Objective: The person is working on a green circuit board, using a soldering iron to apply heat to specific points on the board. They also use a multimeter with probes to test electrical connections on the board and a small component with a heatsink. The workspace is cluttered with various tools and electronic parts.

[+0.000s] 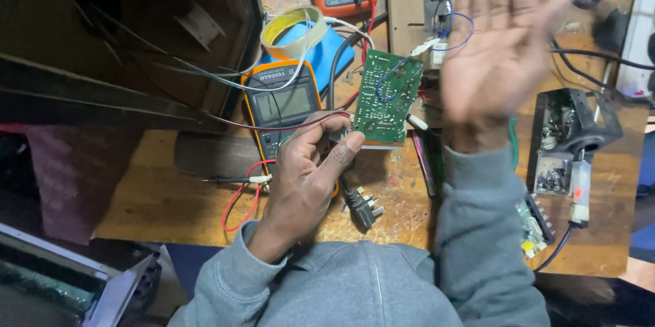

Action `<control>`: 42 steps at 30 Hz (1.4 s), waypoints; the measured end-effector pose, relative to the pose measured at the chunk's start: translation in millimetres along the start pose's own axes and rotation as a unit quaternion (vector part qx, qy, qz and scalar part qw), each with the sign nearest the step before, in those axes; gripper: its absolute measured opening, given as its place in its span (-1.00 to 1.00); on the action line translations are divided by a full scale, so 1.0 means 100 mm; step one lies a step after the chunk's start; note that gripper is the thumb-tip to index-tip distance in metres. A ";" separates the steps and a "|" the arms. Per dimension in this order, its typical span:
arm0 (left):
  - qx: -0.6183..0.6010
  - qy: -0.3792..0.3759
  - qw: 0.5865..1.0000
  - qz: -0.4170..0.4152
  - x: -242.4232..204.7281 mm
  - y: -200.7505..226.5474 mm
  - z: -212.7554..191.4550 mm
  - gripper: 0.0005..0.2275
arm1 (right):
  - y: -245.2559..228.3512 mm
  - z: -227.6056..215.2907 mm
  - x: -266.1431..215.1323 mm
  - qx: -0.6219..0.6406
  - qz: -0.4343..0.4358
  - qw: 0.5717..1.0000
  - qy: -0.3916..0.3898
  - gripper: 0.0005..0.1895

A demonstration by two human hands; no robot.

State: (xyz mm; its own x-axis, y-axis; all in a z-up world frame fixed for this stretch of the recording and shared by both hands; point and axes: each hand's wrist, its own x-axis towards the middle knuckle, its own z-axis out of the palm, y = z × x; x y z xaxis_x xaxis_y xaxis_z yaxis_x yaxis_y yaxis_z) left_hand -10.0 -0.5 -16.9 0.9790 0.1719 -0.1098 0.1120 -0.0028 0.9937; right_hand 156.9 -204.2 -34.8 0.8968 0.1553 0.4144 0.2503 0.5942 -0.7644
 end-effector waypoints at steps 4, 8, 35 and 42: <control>0.011 0.002 1.000 0.001 0.02 0.04 -0.02 -0.75 | 0.05 0.02 0.01 0.043 0.013 0.999 0.023 -0.40; 0.005 -0.003 1.000 0.003 0.03 0.03 -0.02 -0.76 | 0.03 0.07 0.01 0.037 0.032 0.995 0.089 -0.44; -0.044 -0.004 0.998 -0.042 0.09 -0.03 -0.02 -0.73 | -1.41 0.70 -1.19 -0.439 -0.049 0.873 -0.208 -0.48; -0.049 -0.001 0.998 -0.048 0.06 -0.01 -0.02 -0.76 | -1.71 0.89 -1.30 -0.790 -0.174 0.171 -0.563 -0.71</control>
State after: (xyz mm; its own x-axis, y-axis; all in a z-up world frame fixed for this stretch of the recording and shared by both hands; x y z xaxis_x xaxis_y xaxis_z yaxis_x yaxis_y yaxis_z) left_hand -4.2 2.0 -18.4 0.9649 0.1640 -0.2052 0.1887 0.1109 0.9758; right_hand -34.8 -256.0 86.0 0.3114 0.9091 -0.2766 0.8009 -0.0944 0.5913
